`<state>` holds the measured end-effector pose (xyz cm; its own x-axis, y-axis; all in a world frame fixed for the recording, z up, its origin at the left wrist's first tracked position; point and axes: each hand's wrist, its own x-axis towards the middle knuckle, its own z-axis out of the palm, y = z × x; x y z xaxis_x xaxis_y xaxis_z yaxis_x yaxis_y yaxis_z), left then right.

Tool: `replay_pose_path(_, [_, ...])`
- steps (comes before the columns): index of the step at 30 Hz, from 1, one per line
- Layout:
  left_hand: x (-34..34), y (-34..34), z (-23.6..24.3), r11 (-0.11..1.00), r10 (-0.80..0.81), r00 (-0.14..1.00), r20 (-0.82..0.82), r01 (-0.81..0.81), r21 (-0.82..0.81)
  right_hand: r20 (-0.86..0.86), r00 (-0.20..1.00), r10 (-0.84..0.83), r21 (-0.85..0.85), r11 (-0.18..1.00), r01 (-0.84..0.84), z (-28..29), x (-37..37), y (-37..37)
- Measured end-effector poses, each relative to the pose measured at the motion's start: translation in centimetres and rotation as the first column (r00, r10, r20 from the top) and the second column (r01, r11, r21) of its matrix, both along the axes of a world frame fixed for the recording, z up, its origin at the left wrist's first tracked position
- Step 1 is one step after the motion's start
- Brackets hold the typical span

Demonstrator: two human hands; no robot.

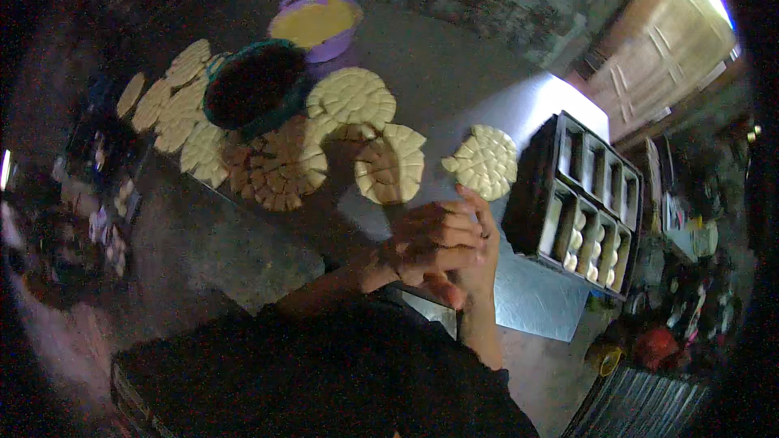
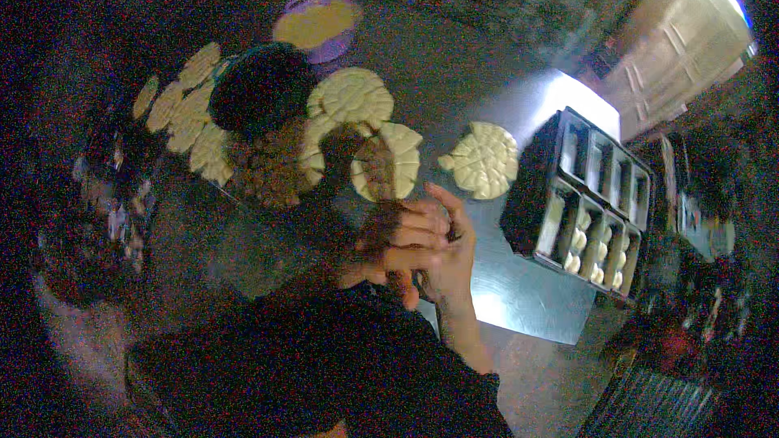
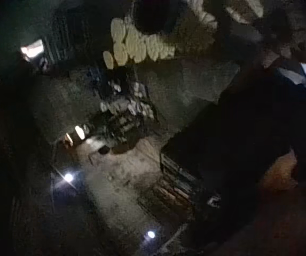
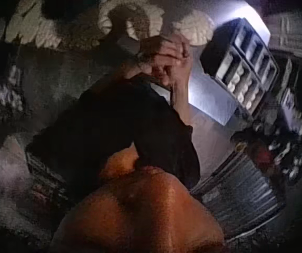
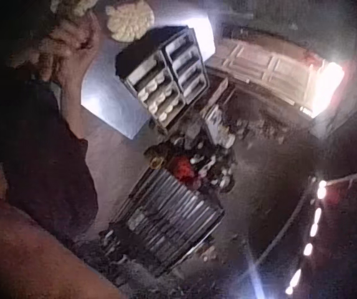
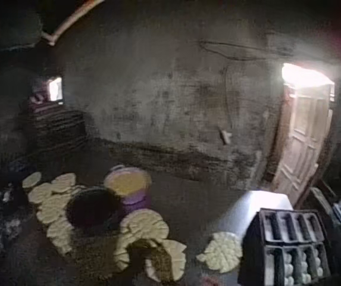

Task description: The person prepares dough by adding a dark filling from a bowl by hand, sealing the edges, and placing the filled dough pieces into a metal baking pan.

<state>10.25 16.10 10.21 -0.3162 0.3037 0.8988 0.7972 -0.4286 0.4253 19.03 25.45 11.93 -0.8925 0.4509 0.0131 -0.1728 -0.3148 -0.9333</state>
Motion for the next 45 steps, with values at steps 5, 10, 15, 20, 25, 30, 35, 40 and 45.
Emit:
replay_pose_path(5, [-1.0,-4.2,-3.4,0.931,-0.268,0.922,0.278,0.174,0.321,-0.112,0.977,0.183,0.073,0.982,-0.175,1.5,-3.4,-5.7])
replay_pose_path(10, [-6.4,-10.9,-7.8,0.91,-0.336,0.841,0.423,0.174,0.376,-0.047,0.846,0.531,-0.139,0.835,-0.532,0.9,-10.5,-11.0])
replay_pose_path(15, [-10.7,-18.5,-10.9,0.939,0.05,0.687,0.725,-0.279,0.2,-0.039,0.677,0.735,-0.367,0.619,-0.694,-1.3,-20.6,-16.9])
replay_pose_path(20, [-12.2,-30.6,-11.8,0.966,0.227,0.228,0.947,-0.174,-0.189,0.213,0.74,0.638,0.835,0.275,-0.477,-6.0,-35.8,-25.5])
replay_pose_path(25, [-12.9,-35.5,-12.7,0.896,0.418,0.093,0.903,0.117,-0.427,0.258,0.589,0.766,0.965,-0.173,-0.198,-11.8,-43.7,-29.4])
replay_pose_path(30, [-13.6,-36.9,-15.2,0.994,0.042,0.251,0.967,0.087,-0.066,0.838,0.366,0.406,0.43,-0.076,-0.9,-11.8,-45.0,-30.2])
replay_pose_path(35, [-14.9,-35.9,-16.1,0.997,0.024,-0.146,0.989,-0.075,-0.035,0.697,0.53,0.484,0.545,0.122,-0.829,-9.8,-43.2,-29.6])
replay_pose_path(40, [-15.4,-34.0,-12.2,0.927,-0.306,-0.444,0.842,-0.341,0.157,0.499,0.631,0.594,0.433,0.459,-0.776,-7.4,-38.6,-27.1])
replay_pose_path(45, [-15.6,-32.6,-5.8,0.977,-0.185,-0.237,0.954,-0.153,0.151,0.276,0.713,0.645,0.121,0.712,-0.691,-3.0,-30.6,-24.5])
